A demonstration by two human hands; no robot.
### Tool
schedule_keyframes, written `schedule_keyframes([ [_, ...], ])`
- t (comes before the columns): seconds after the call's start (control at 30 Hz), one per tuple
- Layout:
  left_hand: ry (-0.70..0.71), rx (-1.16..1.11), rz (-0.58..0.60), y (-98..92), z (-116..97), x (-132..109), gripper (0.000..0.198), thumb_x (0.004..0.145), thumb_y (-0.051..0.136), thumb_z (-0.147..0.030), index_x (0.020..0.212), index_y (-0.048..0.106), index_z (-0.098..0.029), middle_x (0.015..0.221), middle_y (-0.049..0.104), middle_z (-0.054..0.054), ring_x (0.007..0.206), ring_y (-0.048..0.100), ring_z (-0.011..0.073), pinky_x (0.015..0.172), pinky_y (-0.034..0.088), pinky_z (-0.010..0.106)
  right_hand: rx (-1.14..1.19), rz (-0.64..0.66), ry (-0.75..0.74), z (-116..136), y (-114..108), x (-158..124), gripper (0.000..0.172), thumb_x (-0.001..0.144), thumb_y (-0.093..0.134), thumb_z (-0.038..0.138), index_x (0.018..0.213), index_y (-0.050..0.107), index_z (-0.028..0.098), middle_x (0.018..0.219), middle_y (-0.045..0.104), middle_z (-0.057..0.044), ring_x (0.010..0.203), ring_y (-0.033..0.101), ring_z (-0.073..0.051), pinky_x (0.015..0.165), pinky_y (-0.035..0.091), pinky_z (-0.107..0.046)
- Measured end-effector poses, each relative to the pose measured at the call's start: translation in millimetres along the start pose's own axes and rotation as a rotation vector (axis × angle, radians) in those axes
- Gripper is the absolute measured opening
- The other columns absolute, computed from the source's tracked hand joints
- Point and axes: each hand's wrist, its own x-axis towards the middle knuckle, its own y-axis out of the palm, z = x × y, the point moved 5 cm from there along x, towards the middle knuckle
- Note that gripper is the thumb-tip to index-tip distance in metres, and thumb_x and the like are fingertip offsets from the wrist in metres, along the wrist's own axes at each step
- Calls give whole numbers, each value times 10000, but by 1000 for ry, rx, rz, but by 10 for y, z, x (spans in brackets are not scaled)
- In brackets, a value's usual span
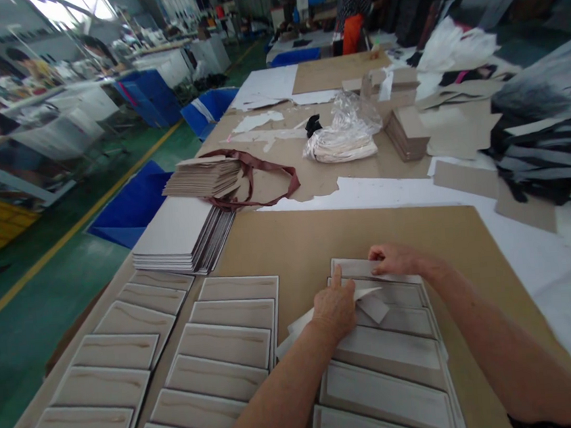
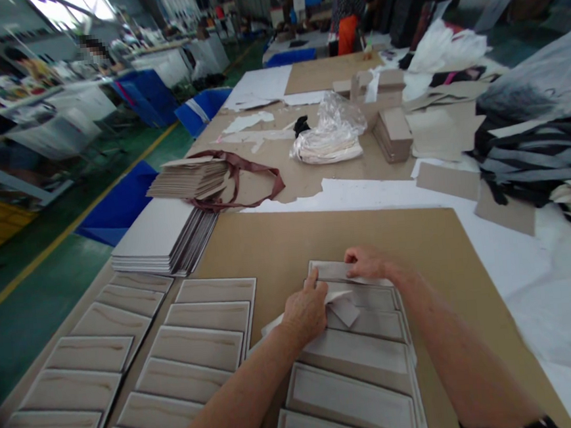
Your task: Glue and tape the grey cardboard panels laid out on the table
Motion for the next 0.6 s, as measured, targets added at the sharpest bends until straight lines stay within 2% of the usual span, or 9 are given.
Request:
schedule_keyframes([
  [0.1,4,22,5,12,10,9,313,828,482,-174,1138,482,-219,1589,133,148,965,680,263,755,573,422,29,-49,26,-345,-137,-259,155,670,626,285,771,670,177,744,686,-20,685,585,-167,607,382,-264],
  [0.23,8,46,9,29,18,32,310,819,460,-152,1122,480,-215,1594,134,133,965,681,268,754,581,436,157,-307,158,-668,-117,-469,164,649,620,341,691,659,188,639,648,-12,631,560,-175,594,369,-280],
  [0.4,5,70,17,25,29,47,317,800,459,-123,1101,475,-222,1595,157,115,952,685,258,738,588,430,280,-498,252,-748,138,-560,228,665,602,393,760,626,187,653,633,-11,602,549,-161,577,382,-272],
  [0.53,14,71,9,-6,28,38,312,782,470,-117,1078,486,-216,1589,180,121,954,687,269,725,590,434,533,-558,266,-783,234,-640,300,684,598,457,771,646,174,578,581,14,519,500,-134,524,370,-259],
  [0.6,17,70,11,-20,22,34,308,783,466,-115,1074,490,-212,1586,188,126,947,689,269,725,590,438,581,-578,277,-816,250,-665,319,684,581,470,767,644,169,568,572,16,500,487,-129,503,363,-256],
])
